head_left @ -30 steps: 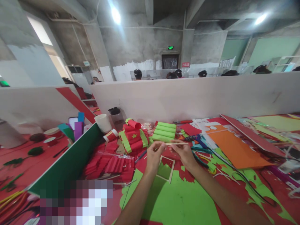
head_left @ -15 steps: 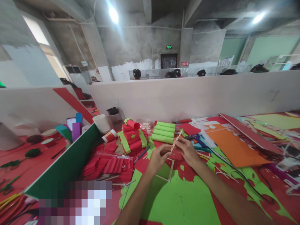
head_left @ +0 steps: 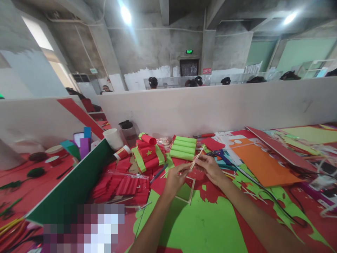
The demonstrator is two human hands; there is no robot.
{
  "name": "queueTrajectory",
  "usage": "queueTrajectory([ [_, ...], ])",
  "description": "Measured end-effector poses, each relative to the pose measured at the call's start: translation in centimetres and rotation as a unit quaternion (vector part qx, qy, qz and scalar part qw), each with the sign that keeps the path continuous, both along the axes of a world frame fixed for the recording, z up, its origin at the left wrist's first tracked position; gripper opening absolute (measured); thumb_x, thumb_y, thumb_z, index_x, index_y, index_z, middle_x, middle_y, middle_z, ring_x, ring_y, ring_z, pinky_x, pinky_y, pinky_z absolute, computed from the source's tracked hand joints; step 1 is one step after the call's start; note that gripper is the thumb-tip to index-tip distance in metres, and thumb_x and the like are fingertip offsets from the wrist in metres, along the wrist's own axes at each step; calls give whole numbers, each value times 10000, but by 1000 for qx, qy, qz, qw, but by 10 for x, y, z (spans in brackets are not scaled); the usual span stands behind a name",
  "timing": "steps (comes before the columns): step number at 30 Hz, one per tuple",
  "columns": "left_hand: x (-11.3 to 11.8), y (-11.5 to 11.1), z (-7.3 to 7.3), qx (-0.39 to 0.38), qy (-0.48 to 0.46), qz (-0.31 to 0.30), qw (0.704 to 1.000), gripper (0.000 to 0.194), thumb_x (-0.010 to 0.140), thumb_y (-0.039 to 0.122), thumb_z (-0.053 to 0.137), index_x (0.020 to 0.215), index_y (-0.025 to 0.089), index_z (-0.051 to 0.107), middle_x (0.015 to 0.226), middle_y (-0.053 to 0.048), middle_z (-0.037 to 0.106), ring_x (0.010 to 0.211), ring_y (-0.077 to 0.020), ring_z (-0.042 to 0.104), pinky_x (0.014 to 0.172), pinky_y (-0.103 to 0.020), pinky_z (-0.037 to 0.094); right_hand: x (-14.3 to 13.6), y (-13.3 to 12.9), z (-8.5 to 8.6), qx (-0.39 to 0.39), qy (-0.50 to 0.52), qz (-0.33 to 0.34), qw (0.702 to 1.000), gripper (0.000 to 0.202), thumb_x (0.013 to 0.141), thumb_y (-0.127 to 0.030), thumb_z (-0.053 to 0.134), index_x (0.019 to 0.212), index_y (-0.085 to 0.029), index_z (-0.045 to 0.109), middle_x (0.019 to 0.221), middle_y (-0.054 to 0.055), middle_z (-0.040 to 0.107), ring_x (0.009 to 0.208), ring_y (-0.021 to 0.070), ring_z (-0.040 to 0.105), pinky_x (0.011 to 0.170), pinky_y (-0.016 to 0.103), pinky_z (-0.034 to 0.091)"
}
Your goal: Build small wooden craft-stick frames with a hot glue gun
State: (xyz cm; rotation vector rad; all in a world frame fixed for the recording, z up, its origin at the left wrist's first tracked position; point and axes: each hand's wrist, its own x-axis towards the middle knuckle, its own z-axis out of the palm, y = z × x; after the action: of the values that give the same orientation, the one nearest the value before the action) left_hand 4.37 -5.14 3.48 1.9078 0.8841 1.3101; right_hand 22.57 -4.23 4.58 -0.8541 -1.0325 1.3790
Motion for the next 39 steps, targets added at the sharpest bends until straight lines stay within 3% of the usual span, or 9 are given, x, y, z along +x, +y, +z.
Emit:
queueTrajectory([
  [7, -4, 2, -3, 60, 56, 19, 996, 235, 839, 125, 666, 1037, 218, 753, 959, -49, 769, 796, -176, 710, 747, -286, 579, 5, 2, -4, 9, -16, 25, 1000, 321, 650, -398, 861, 843, -174, 736, 763, 9, 696, 669, 137, 648, 715, 282, 578],
  [13, -6, 5, -4, 99, 69, 9, 993, 244, 869, 141, 640, 1076, 223, 739, 995, -53, 767, 850, -180, 724, 793, -295, 581, 5, 4, -5, 38, -44, 6, 998, 330, 675, -450, 835, 839, -186, 723, 764, 16, 709, 674, 159, 662, 727, 312, 581],
  [22, -6, 1, -6, 86, 60, 38, 994, 207, 880, 205, 639, 1047, 232, 758, 985, -48, 772, 840, -197, 739, 810, -308, 593, 3, -1, -1, 57, -80, 7, 995, 334, 696, -482, 807, 841, -197, 710, 763, 23, 723, 702, 190, 686, 731, 336, 583],
  [26, -5, -2, -1, 29, 63, 29, 997, 185, 863, 197, 640, 985, 242, 772, 987, -43, 772, 841, -203, 738, 815, -315, 593, 3, -1, 0, 64, -108, 5, 992, 329, 706, -484, 795, 847, -200, 710, 749, 18, 720, 700, 200, 689, 730, 347, 582],
  [31, 1, -7, 12, -133, 4, -49, 990, 194, 824, 185, 667, 1011, 168, 715, 992, -78, 765, 897, -212, 727, 813, -330, 596, 2, -2, 1, 110, -179, -6, 978, 285, 756, -466, 749, 816, -190, 708, 738, 22, 716, 696, 205, 682, 724, 345, 570],
  [35, 3, -8, 13, -245, -44, -66, 966, 256, 808, 361, 714, 924, 139, 659, 899, -92, 760, 785, -206, 725, 727, -331, 597, -1, -4, 3, 155, -266, 2, 951, 220, 815, -404, 692, 807, -186, 715, 768, 41, 732, 709, 207, 674, 693, 316, 539],
  [39, 3, -4, 7, -295, -58, -70, 951, 372, 757, 492, 737, 832, 139, 643, 818, -77, 748, 729, -185, 715, 717, -309, 581, -4, -5, 2, 176, -300, 3, 938, 182, 822, -363, 676, 795, -190, 724, 765, 43, 734, 704, 205, 665, 685, 303, 517],
])
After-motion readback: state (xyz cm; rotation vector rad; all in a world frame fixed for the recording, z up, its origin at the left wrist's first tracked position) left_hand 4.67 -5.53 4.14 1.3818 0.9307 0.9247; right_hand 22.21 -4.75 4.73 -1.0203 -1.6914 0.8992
